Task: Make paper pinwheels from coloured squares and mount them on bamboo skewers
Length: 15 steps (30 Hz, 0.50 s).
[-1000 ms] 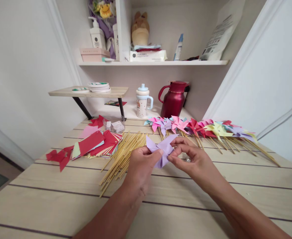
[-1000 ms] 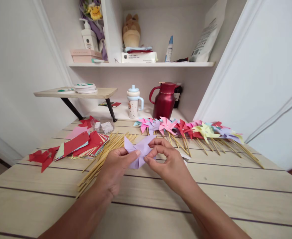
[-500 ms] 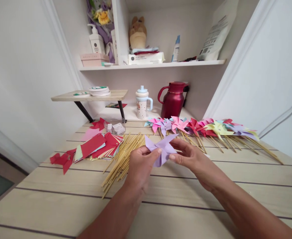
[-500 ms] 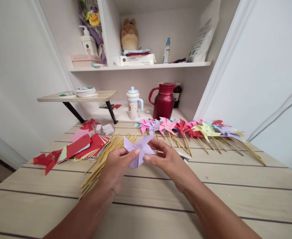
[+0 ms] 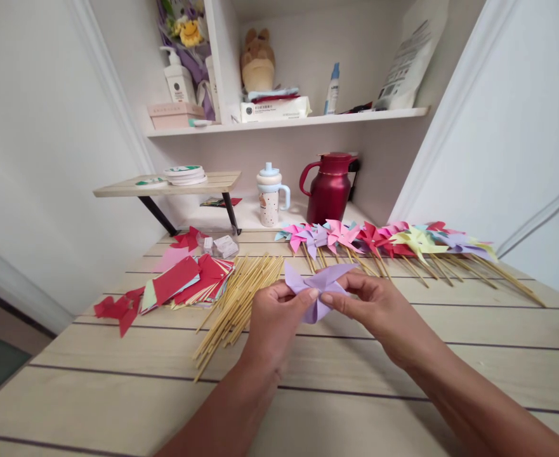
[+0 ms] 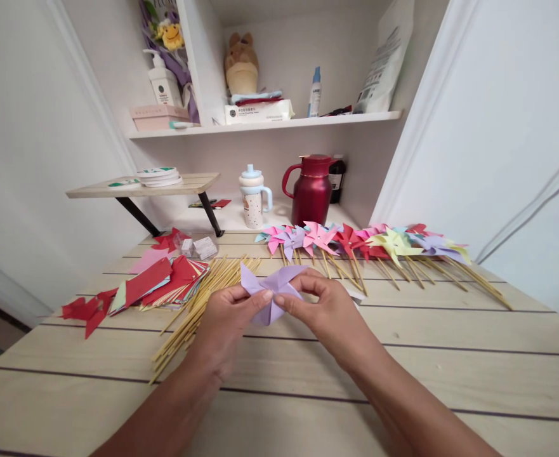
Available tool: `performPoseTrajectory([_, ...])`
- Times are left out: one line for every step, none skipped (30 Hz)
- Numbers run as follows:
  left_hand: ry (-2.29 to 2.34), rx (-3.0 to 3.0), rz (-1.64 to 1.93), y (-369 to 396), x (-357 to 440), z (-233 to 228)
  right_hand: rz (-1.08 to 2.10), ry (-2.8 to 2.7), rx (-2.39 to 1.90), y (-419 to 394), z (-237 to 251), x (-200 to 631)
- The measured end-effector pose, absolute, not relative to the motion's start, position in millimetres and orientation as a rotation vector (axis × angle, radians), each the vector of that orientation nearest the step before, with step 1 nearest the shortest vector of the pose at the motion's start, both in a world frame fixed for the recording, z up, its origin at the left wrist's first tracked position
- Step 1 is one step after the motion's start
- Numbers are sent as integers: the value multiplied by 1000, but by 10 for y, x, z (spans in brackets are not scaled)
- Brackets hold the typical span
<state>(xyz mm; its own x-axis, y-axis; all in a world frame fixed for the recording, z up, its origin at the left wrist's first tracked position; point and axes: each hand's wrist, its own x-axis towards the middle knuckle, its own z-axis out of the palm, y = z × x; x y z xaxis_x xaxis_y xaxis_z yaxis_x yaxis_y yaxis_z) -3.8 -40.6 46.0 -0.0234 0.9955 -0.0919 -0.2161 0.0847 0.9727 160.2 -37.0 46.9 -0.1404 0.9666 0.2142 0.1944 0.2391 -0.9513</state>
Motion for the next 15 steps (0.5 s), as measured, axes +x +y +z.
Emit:
performPoseTrajectory([1119,975,1258,-408,-39,460,987,-1569,-1131,-378,483,1600])
performPoseTrajectory([1121,981,1254,-411,-39,459,962,-1586,-1138,-389,499,1595])
performPoseTrajectory([1118,986,1253,-414,-40,457,938,-1604,-1145,-400,515,1590])
performPoseTrajectory([1112,991,1251,-419,-40,454,917,-1621,-1149,-411,530,1585])
performPoseTrajectory([1102,994,1251,-423,-39,452,903,-1632,-1153,-420,540,1581])
performPoseTrajectory([1087,995,1251,-426,-39,450,891,-1638,-1157,-427,547,1580])
performPoseTrajectory([1072,995,1252,-428,-39,449,881,-1638,-1162,-431,550,1580])
performPoseTrajectory([1056,997,1251,-428,-41,447,876,-1636,-1165,-432,550,1582])
performPoseTrajectory([1039,1003,1246,-427,-44,446,875,-1632,-1166,-432,549,1585])
performPoseTrajectory([1019,1013,1236,-424,-49,444,876,-1629,-1164,-431,547,1590])
performPoseTrajectory([1002,1028,1222,-419,-55,441,876,-1626,-1158,-429,546,1595])
performPoseTrajectory([991,1046,1206,-414,-62,436,873,-1627,-1153,-427,546,1600])
performPoseTrajectory([987,1062,1192,-408,-71,431,867,-1629,-1151,-426,549,1603])
performPoseTrajectory([984,1073,1183,-403,-79,426,854,-1631,-1152,-426,554,1606])
performPoseTrajectory([982,1080,1178,-398,-88,422,837,-1634,-1157,-426,560,1607])
